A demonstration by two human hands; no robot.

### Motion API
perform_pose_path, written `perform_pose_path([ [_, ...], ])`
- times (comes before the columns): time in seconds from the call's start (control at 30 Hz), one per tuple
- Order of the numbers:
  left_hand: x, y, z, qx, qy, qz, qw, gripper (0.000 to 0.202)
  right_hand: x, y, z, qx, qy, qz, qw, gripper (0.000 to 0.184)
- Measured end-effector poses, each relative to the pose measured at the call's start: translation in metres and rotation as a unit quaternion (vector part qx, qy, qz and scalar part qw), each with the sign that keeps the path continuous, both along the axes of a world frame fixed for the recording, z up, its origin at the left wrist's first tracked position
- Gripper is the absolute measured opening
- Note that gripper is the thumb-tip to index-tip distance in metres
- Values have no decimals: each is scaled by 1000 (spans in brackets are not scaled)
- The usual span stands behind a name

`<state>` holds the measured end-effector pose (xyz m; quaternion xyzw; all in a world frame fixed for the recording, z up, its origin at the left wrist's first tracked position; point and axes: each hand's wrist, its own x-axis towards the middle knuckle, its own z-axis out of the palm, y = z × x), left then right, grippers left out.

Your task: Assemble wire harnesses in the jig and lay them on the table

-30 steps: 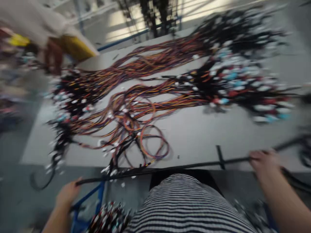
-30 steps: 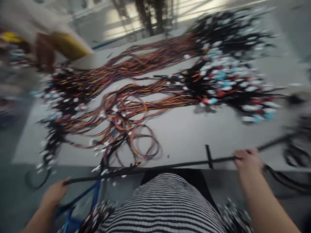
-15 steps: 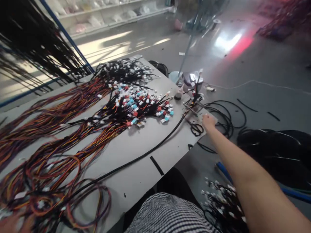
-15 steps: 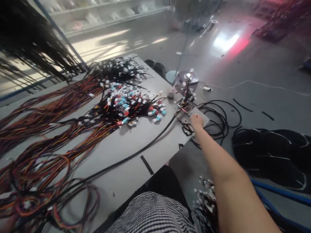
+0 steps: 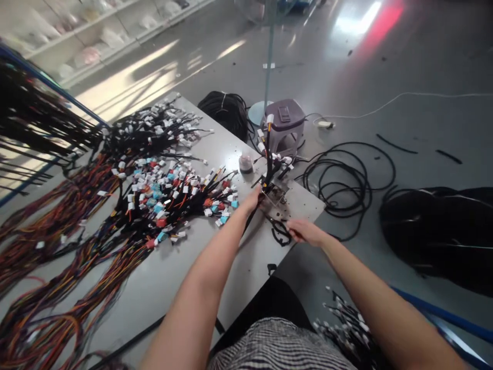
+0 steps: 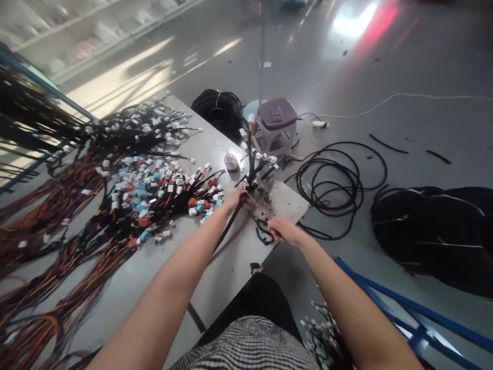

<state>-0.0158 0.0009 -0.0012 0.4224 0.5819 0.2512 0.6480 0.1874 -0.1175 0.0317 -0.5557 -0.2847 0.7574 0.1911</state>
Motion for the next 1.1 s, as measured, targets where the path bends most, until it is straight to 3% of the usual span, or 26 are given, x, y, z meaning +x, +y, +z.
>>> perform_pose_path([
  [0.1,8,14,-1,-102,-37,-5,994,63,6,-56,-22,-13,-36,73,997,24],
  [0.17,4,11,-2,-107,-66,5,992,64,-13,-85,-34,-8,-65,99,993,27],
  [0.23,0,6,-6,-98,-100,14,990,66,-39,-95,-40,29,-125,130,983,31],
  [0.37,-5,-1,-13,-94,-148,6,984,61,-67,-68,-34,155,-303,182,922,26],
  [0.5,-7,-2,-14,-86,-145,22,985,61,-46,-35,-27,207,-387,151,886,28],
  [0.67,-5,-5,-14,-37,-106,32,993,64,-29,-31,-34,229,-399,73,885,35],
  [0.93,-2,-8,-17,-17,-45,18,999,66,-53,-12,-28,257,-281,-74,922,48],
  [1.0,-4,-6,-15,-30,-33,-2,999,67,-52,-9,-29,246,-301,-68,919,45],
  [1.1,-4,-2,-12,-38,-22,-13,999,65,-43,-11,-32,215,-392,11,894,35],
])
